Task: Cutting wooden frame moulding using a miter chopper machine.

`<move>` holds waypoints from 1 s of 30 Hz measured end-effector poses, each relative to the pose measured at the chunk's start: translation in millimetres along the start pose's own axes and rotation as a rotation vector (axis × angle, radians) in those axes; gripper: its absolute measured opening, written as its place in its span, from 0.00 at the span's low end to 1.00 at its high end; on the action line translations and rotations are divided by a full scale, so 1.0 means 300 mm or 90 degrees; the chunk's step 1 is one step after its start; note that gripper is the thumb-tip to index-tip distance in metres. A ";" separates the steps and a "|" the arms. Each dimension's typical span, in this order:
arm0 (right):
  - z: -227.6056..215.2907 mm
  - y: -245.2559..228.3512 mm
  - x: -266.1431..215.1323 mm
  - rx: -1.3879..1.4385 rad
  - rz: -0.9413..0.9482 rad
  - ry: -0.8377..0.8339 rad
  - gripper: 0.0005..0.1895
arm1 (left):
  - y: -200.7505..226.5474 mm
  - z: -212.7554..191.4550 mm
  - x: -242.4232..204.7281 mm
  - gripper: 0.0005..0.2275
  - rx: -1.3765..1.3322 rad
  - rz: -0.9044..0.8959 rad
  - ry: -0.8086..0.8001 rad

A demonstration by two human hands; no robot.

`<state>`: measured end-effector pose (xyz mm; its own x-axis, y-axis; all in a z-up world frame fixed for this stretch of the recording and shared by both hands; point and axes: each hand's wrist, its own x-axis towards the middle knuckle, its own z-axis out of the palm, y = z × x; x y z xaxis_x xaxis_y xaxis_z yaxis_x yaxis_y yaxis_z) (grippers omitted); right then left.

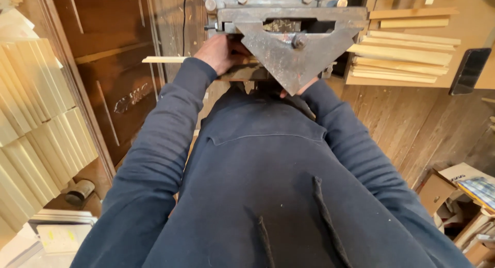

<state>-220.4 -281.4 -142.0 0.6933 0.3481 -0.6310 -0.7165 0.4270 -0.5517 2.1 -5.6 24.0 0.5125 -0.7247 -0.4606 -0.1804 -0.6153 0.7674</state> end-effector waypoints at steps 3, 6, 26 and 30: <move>-0.086 0.047 0.038 0.293 0.034 -0.040 0.32 | -0.034 0.020 0.013 0.09 0.037 0.039 0.010; -0.062 0.032 0.029 0.437 0.048 -0.009 0.33 | -0.026 0.017 0.010 0.09 0.038 0.023 0.014; 0.695 -0.357 -0.112 -1.034 -0.385 0.307 0.37 | -0.069 0.037 0.017 0.10 0.025 0.073 0.042; 0.638 -0.252 0.017 -0.834 -0.255 0.219 0.38 | -0.067 0.040 0.009 0.11 0.034 0.038 0.055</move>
<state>-147.9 -152.0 0.9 0.9474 0.0907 -0.3070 -0.1612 -0.6932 -0.7025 -3.0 1.0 2.0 0.5698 -0.7325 -0.3725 -0.2562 -0.5891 0.7664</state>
